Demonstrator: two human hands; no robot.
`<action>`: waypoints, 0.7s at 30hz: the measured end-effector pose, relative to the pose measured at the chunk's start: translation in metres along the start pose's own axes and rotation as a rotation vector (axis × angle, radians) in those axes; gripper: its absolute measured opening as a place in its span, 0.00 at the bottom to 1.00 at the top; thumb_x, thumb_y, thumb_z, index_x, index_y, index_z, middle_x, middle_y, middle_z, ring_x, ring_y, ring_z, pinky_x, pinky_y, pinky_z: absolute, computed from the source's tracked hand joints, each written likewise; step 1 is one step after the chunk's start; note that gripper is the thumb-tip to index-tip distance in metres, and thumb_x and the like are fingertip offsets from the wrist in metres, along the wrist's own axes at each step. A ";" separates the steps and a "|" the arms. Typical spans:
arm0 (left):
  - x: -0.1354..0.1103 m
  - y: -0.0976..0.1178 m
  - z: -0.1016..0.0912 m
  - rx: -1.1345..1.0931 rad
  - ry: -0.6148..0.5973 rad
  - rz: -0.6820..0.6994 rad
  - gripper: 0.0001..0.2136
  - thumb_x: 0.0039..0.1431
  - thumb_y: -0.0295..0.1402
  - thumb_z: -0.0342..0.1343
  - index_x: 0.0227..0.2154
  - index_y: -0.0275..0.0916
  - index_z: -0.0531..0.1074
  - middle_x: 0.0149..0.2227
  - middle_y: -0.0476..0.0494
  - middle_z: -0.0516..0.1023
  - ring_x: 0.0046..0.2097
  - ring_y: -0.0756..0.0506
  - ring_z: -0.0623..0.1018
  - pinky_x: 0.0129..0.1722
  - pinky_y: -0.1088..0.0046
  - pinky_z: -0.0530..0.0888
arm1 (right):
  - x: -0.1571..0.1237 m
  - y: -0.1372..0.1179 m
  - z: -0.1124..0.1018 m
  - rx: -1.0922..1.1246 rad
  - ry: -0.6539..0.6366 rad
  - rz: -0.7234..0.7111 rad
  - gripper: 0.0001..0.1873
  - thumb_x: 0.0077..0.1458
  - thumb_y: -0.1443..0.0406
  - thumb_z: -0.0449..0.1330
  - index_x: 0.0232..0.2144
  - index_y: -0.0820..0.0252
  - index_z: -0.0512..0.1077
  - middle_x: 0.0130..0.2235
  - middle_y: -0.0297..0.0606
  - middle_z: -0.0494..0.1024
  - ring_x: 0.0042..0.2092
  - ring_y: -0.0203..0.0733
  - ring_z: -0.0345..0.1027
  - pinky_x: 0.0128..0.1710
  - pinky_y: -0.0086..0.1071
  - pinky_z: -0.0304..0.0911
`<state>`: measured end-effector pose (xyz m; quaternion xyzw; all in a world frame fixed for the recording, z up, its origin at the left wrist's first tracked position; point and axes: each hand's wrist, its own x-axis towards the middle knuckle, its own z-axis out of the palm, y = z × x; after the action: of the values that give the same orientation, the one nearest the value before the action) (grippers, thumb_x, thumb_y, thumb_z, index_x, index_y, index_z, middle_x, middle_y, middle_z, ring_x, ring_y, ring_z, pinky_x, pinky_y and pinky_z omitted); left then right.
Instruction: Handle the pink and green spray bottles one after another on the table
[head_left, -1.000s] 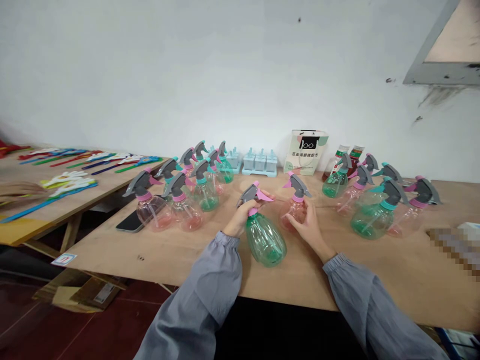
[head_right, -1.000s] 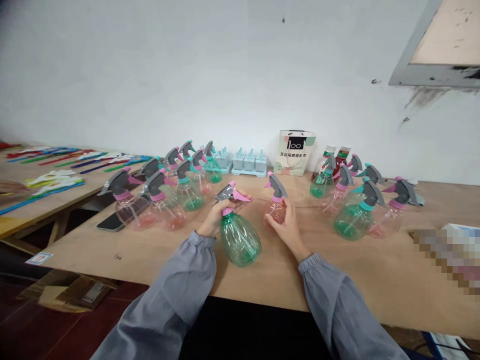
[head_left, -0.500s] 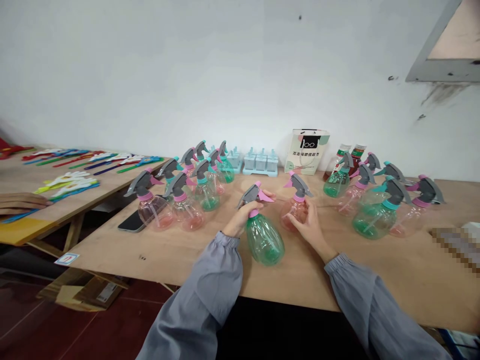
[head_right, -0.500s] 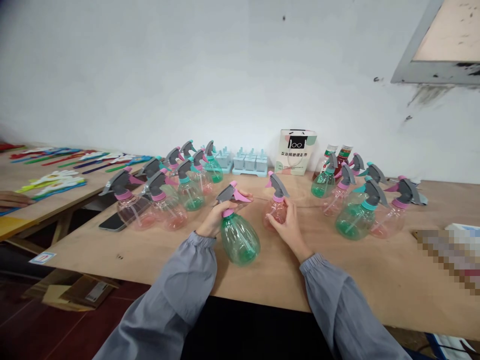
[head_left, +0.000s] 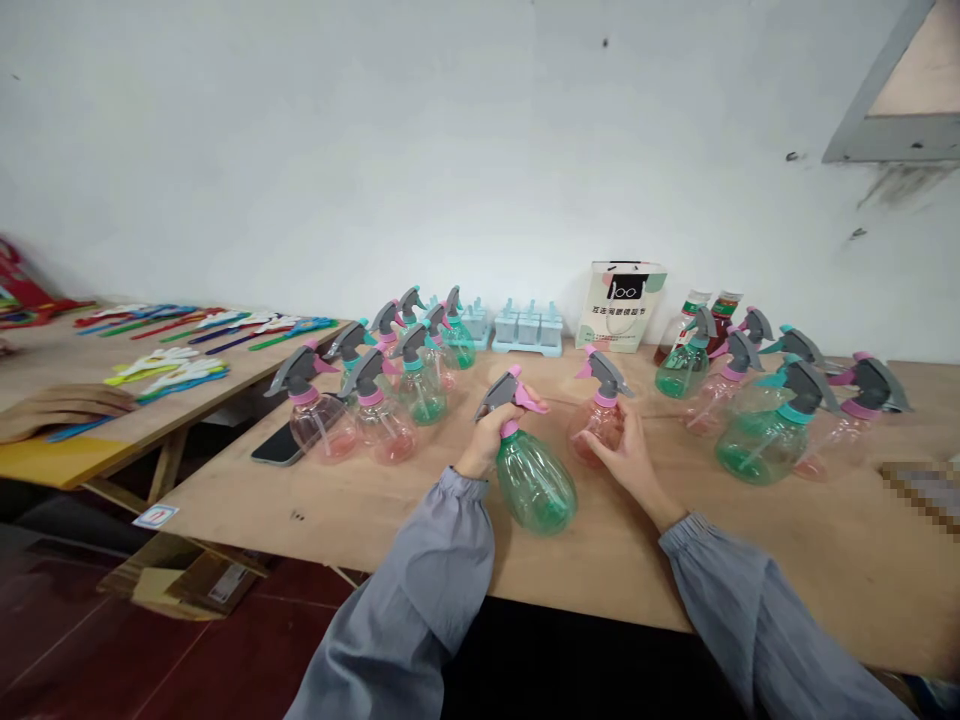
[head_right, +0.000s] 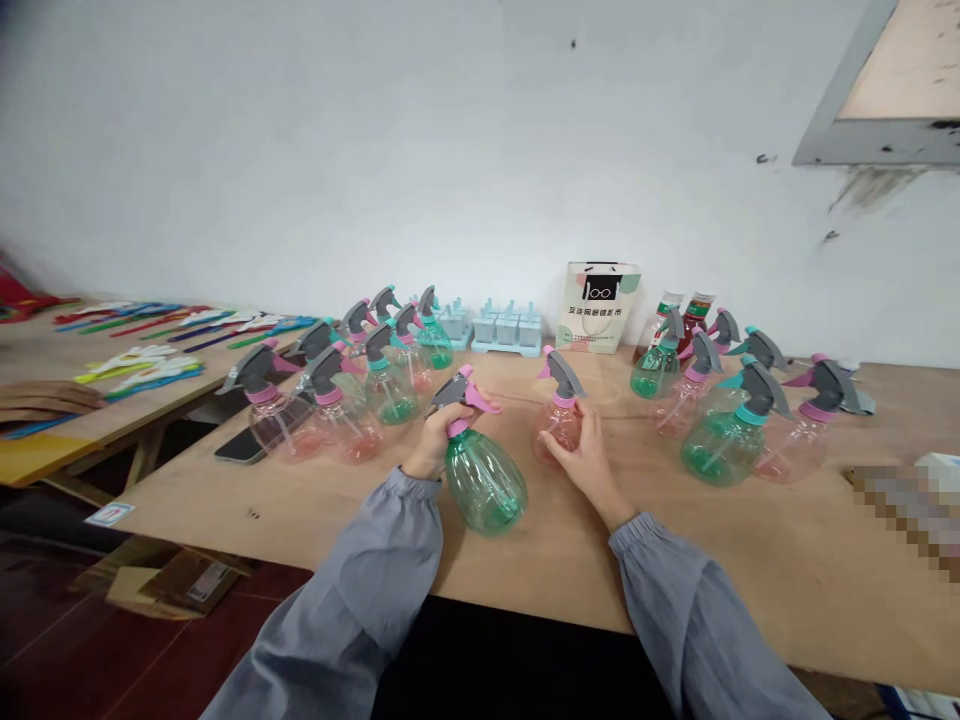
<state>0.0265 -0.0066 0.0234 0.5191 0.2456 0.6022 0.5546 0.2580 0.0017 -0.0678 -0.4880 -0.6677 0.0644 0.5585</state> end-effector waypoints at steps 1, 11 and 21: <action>-0.001 0.000 -0.002 0.031 0.020 0.030 0.05 0.37 0.34 0.55 0.21 0.41 0.71 0.26 0.45 0.77 0.39 0.40 0.79 0.48 0.62 0.74 | 0.000 0.001 0.000 0.000 -0.002 0.001 0.41 0.52 0.50 0.67 0.62 0.56 0.59 0.56 0.49 0.68 0.58 0.56 0.64 0.61 0.56 0.61; 0.005 0.015 -0.027 0.399 0.085 0.157 0.07 0.46 0.33 0.65 0.31 0.40 0.78 0.31 0.47 0.80 0.31 0.46 0.76 0.33 0.71 0.72 | 0.000 0.003 0.001 -0.008 0.023 -0.022 0.40 0.51 0.49 0.67 0.61 0.56 0.61 0.54 0.49 0.69 0.56 0.56 0.66 0.58 0.57 0.63; -0.002 -0.036 -0.042 0.653 0.421 0.299 0.11 0.43 0.36 0.69 0.31 0.41 0.77 0.31 0.45 0.79 0.42 0.39 0.80 0.49 0.63 0.72 | 0.000 0.008 0.004 0.001 0.031 -0.036 0.40 0.51 0.49 0.67 0.61 0.57 0.60 0.55 0.50 0.69 0.57 0.56 0.66 0.59 0.57 0.63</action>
<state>0.0031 0.0134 -0.0229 0.5631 0.4537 0.6596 0.2049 0.2598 0.0076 -0.0743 -0.4763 -0.6675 0.0471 0.5704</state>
